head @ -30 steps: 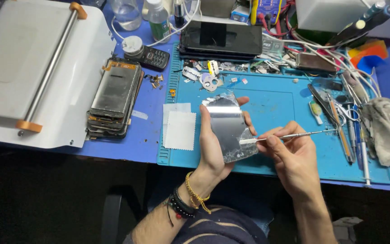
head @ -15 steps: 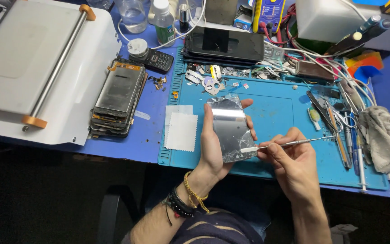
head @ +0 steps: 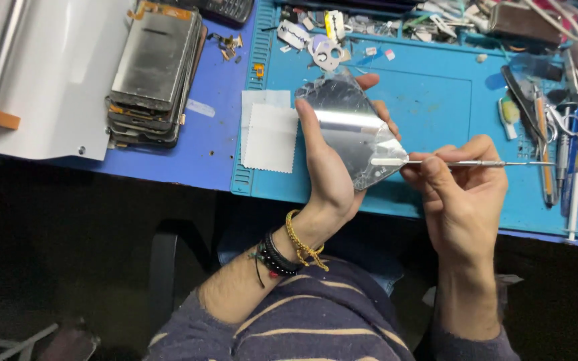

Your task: Using a metal pry tool to separate a damaged screen from a smartphone frame at a repair workbench.

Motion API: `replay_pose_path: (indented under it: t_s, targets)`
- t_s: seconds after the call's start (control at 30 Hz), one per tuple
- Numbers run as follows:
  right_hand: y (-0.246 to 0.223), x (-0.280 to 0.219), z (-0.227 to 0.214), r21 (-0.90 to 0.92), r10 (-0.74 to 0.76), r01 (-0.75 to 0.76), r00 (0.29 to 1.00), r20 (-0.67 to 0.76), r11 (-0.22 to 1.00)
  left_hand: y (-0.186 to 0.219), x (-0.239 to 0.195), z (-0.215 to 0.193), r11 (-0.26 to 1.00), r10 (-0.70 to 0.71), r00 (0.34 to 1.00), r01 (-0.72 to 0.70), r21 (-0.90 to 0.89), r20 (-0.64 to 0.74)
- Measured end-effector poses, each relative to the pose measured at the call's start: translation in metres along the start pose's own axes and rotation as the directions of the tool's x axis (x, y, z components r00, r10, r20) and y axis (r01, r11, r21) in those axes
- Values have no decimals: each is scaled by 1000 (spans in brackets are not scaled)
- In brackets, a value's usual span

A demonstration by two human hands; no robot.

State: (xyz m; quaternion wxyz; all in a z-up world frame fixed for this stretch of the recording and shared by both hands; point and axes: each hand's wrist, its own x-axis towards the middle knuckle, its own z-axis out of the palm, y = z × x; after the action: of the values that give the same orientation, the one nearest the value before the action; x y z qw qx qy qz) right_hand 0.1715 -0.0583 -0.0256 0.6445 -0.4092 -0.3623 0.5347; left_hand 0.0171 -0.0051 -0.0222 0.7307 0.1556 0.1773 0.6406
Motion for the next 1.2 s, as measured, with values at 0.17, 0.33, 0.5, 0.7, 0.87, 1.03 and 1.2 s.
replay_pose_path:
  t_s: [0.17,0.33,0.5,0.7,0.87,1.03,1.2]
  targets:
    - [2,0,-8,-11,32,-31,999,35,999,1,-1,-7,1000,-19,999,19,-5,50]
    - [-12,3,3,83,102,-111,989,108,990,9,-1,-6,995,-85,995,88,-49,49]
    - [-1,-1,-11,-28,43,-43,999,3,999,3,1,-15,999,-13,997,17,-42,72]
    - [5,-4,-12,-39,-42,42,999,-12,998,7,3,-7,996,-68,997,70,-55,49]
    - [5,-4,-10,-44,-37,36,999,-12,998,4,4,-12,995,-76,995,80,-62,66]
    - [4,0,-14,-50,-10,10,1000,-7,999,0,5,-19,994,-82,993,88,-70,86]
    - [2,4,-14,-9,35,-35,999,18,999,3,6,-20,979,-170,973,185,-86,159]
